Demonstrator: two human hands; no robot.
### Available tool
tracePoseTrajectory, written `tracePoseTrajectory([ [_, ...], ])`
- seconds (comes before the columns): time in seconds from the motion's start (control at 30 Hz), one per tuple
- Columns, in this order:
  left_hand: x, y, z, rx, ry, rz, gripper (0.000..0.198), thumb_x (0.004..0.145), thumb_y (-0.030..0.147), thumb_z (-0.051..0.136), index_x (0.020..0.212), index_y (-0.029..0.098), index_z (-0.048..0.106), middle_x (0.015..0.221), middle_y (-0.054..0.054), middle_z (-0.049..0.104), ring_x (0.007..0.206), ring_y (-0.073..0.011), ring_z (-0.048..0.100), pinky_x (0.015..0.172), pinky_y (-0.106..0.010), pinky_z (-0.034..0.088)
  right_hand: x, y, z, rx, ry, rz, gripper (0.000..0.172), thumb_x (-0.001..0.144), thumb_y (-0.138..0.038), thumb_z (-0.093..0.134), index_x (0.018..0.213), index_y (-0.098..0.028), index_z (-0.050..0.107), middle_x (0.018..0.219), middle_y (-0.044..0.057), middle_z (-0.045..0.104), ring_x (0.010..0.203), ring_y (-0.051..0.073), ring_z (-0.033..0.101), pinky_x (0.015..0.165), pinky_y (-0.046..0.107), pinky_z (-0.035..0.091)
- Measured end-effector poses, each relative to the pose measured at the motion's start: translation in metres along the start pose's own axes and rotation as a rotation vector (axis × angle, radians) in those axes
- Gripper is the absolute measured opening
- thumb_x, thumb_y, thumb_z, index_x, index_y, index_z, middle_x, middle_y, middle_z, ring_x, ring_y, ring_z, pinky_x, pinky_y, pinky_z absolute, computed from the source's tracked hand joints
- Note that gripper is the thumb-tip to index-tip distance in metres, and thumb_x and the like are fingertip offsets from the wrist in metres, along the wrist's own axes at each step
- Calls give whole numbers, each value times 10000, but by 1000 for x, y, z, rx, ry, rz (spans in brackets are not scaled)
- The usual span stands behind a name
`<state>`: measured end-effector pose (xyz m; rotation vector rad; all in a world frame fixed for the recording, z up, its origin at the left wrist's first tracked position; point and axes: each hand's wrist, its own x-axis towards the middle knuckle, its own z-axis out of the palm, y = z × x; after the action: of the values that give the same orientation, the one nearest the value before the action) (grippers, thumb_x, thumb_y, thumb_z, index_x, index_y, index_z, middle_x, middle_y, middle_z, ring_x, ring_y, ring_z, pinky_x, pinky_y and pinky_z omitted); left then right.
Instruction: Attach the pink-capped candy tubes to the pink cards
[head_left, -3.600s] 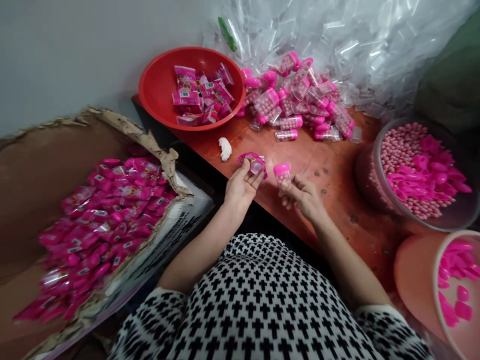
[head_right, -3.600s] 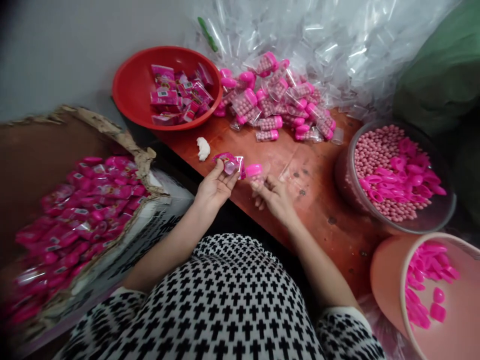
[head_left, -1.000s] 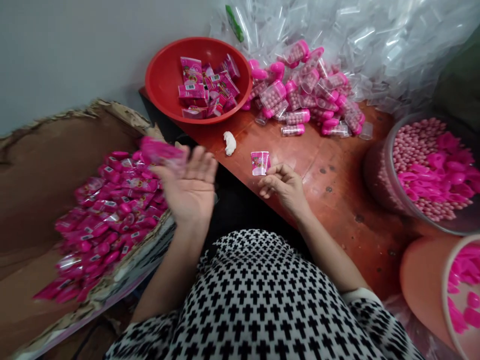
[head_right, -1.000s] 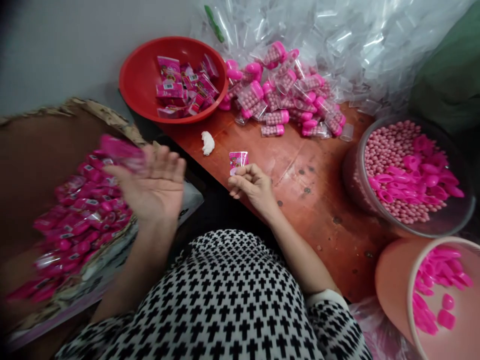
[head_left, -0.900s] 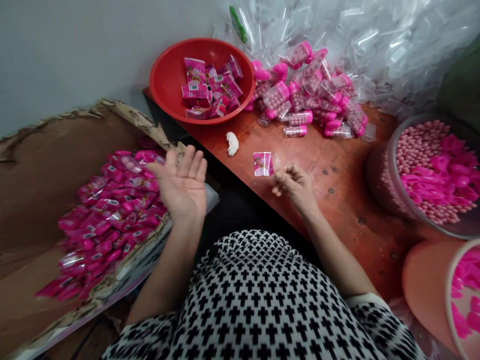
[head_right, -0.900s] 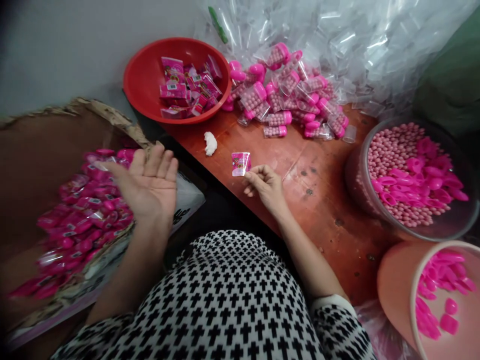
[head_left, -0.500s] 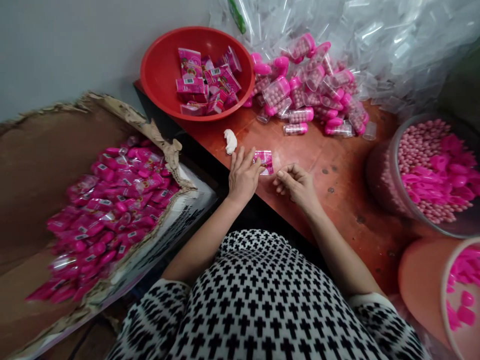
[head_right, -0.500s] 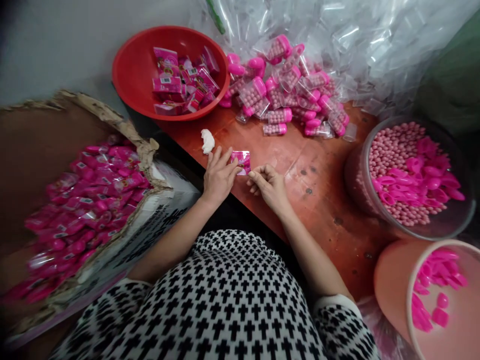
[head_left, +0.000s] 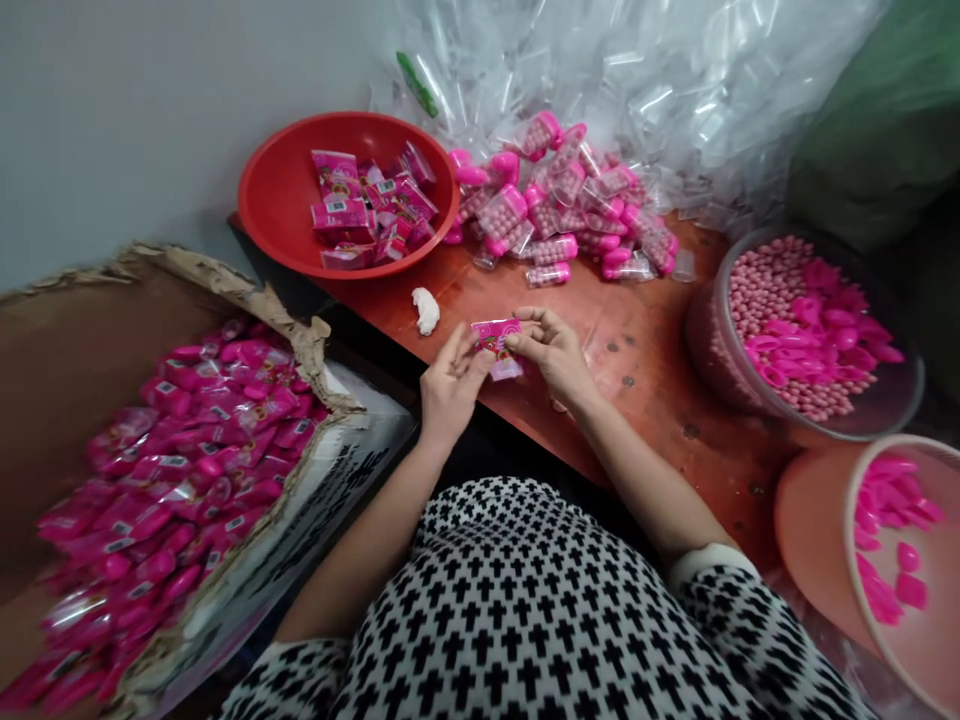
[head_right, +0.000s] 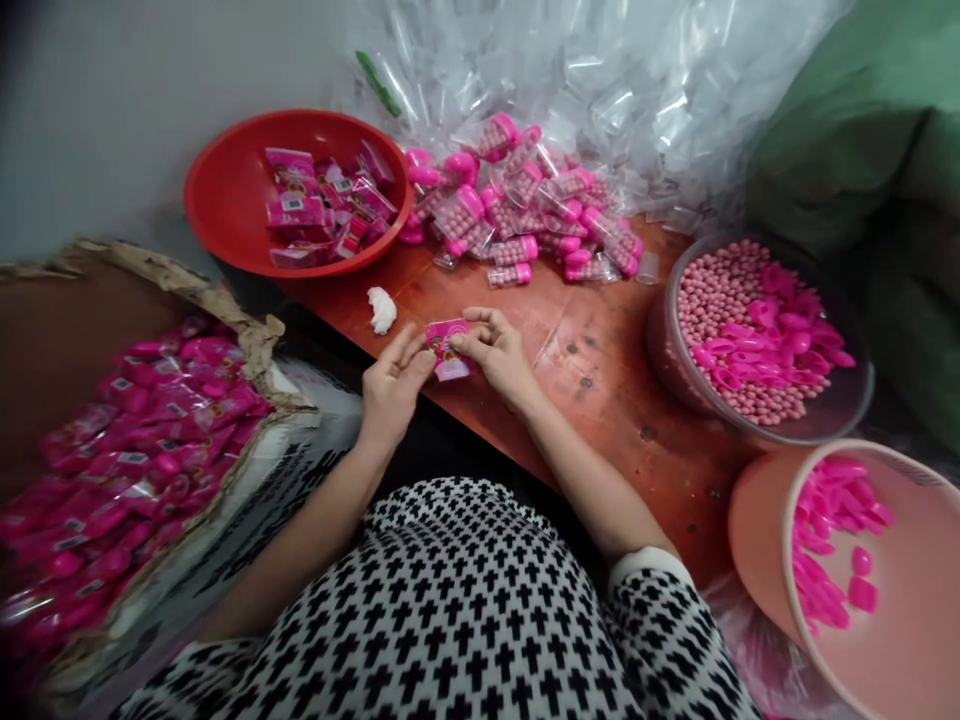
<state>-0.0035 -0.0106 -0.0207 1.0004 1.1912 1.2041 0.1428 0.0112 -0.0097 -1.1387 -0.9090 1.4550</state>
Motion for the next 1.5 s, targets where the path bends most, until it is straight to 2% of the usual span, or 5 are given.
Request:
tracePoseTrajectory([
  [0.23, 3, 2, 1, -343, -52, -382, 314, 550, 334, 869, 710, 107, 722, 729, -50, 720, 648, -120, 670, 657, -246, 573, 15, -10, -10, -533, -104, -55, 283, 784, -428, 675, 897, -180, 603, 683, -11, 635, 621, 137, 577, 596, 269, 465],
  [0.47, 5, 7, 2, -369, 91, -391, 350, 463, 316, 897, 644, 85, 705, 647, -39, 695, 584, -115, 644, 589, -233, 556, 64, -24, -35, -1555, 52, -359, 358, 929, -265, 477, 1253, -148, 577, 1421, 156, 499, 1284, 340, 417, 1008, 534, 386],
  [0.63, 8, 8, -3, -463, 156, -441, 391, 403, 275, 917, 648, 76, 687, 628, -42, 692, 555, -120, 639, 574, -242, 552, 39, -11, -72, -1436, -197, -516, 313, 956, -271, 408, 1066, -169, 683, 1207, 112, 672, 1189, 250, 549, 1043, 445, 407],
  [0.87, 13, 3, 7, -568, 174, -465, 319, 515, 265, 882, 644, 99, 643, 652, -35, 694, 547, -99, 625, 532, -199, 526, 20, -30, -65, -1430, 471, -147, 477, 949, -519, 380, 997, -128, 649, 945, 164, 719, 912, 302, 668, 835, 436, 485],
  [1.5, 11, 11, -8, -712, 316, -472, 114, 766, 140, 718, 698, 123, 628, 669, -19, 682, 563, -106, 635, 573, -239, 556, 69, -52, -22, -1568, 505, 124, 545, 942, -520, 359, 1219, -66, 481, 1035, 244, 662, 997, 369, 642, 849, 495, 454],
])
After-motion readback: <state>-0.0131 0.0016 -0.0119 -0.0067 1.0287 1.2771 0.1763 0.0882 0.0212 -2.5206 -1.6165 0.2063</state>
